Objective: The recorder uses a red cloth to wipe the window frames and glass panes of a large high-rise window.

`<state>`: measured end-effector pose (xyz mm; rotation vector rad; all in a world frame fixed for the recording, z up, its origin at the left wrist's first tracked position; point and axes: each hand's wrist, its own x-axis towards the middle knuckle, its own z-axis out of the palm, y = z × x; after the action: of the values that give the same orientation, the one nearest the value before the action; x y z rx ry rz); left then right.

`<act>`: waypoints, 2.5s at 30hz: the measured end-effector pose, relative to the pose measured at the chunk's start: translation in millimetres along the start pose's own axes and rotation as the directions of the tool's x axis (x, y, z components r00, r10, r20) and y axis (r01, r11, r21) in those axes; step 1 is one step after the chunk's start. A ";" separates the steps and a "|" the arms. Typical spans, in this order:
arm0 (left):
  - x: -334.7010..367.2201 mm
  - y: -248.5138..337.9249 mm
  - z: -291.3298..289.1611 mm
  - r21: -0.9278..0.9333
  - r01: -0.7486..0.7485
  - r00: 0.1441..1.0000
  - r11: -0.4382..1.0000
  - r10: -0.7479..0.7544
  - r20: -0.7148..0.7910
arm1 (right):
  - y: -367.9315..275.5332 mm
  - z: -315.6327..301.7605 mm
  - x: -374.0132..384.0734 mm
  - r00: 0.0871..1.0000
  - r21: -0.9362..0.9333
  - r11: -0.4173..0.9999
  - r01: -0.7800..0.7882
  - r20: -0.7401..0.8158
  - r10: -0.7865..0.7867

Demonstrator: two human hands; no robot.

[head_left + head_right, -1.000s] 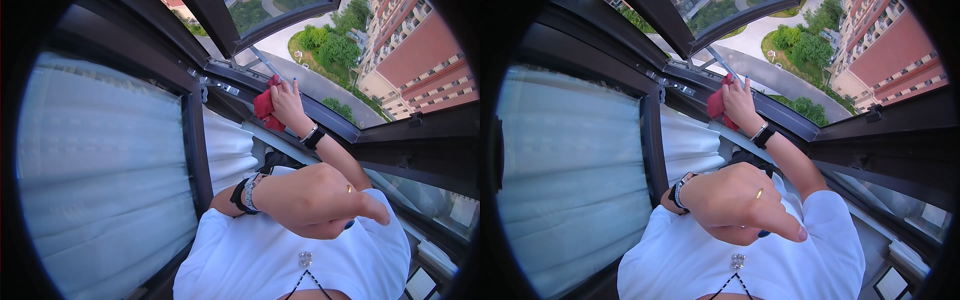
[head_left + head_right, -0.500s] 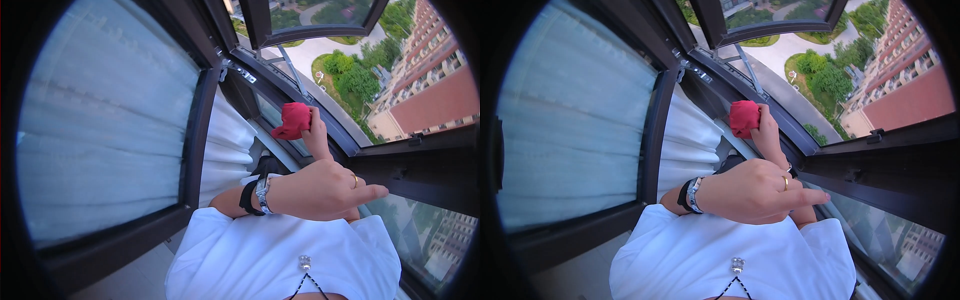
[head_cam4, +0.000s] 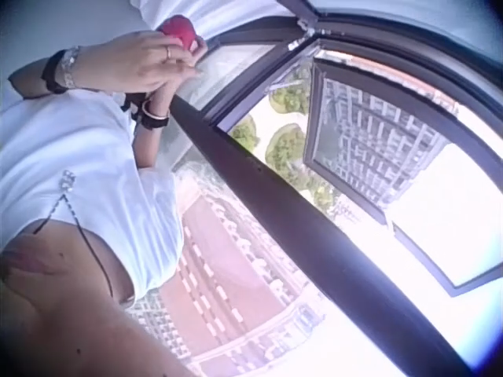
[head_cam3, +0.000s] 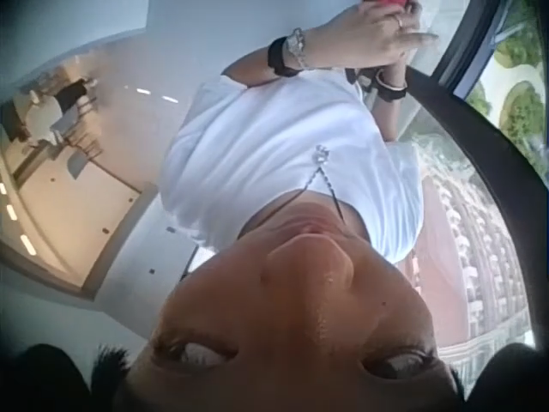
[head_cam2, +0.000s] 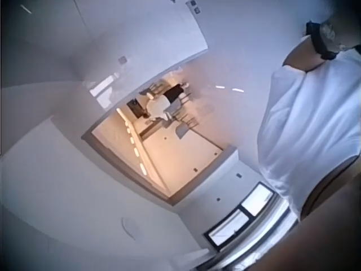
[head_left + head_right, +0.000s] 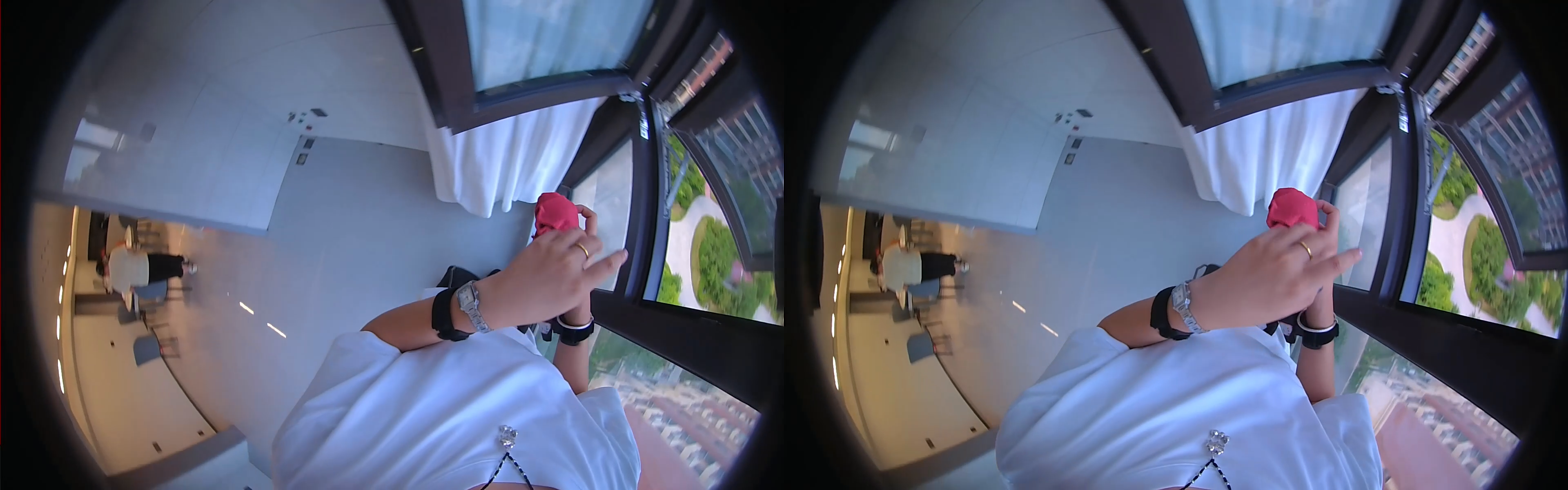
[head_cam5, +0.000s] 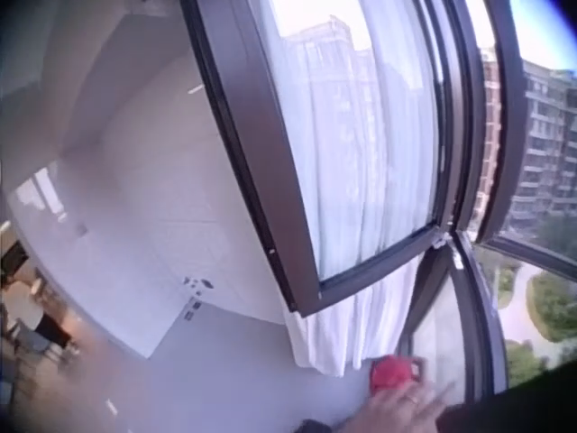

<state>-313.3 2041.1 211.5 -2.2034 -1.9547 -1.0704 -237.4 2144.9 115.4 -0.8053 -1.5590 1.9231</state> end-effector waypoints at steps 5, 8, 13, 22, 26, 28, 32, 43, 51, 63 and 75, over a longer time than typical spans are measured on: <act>-75.5 -14.2 -22.3 0.333 0.272 0.959 0.903 -0.226 -0.170 | 7.5 49.6 -30.4 0.936 -0.310 0.890 0.335 0.222 -0.275; -135.0 -23.1 -36.6 0.258 0.361 0.931 0.896 -0.335 -0.143 | 10.6 83.9 -62.1 0.952 -0.168 0.974 0.150 0.290 -0.097; -225.0 -12.2 -55.9 0.000 0.551 0.828 0.835 -0.546 -0.128 | 42.6 137.6 -111.1 0.880 -0.165 0.982 0.091 0.474 -0.002; -276.3 4.4 -87.3 0.039 0.675 0.723 0.737 -0.649 -0.239 | 87.6 169.2 -133.4 0.725 -0.443 0.840 0.313 0.683 0.090; -258.8 0.3 -86.7 0.031 0.625 0.755 0.780 -0.594 -0.279 | 106.6 154.3 -131.7 0.829 -0.402 0.878 0.260 0.559 0.011; -239.2 -5.5 -82.8 0.019 0.602 0.767 0.798 -0.571 -0.293 | 122.1 130.9 -120.7 0.877 -0.417 0.875 0.247 0.480 -0.019; -193.8 -26.9 -68.9 -0.004 0.534 0.817 0.846 -0.517 -0.255 | 89.3 81.4 -99.8 0.953 -0.456 0.873 0.173 0.300 -0.033; -37.5 -88.6 40.1 0.083 0.209 0.978 0.974 -0.211 0.005 | -20.0 -37.0 -47.6 0.836 -0.512 0.815 0.272 -0.293 -0.463; 71.1 -79.4 85.6 -0.575 0.155 0.966 0.803 -0.001 0.258 | -68.3 -54.7 -3.2 0.781 -0.352 0.882 0.313 -0.433 -0.450; 207.2 -117.6 137.4 -0.753 0.081 0.933 0.653 0.216 0.287 | -90.4 -106.5 72.6 0.302 -0.180 0.748 0.638 -0.835 -0.459; 311.2 -183.5 250.6 -0.325 -0.217 0.879 0.921 0.329 0.346 | -55.2 -170.4 126.8 0.336 -0.584 0.811 -0.028 -0.770 -0.542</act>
<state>-359.1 2462.1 93.1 -2.9444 -1.5969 -0.9649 -197.1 2360.2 128.0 -1.4045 -1.2569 0.4573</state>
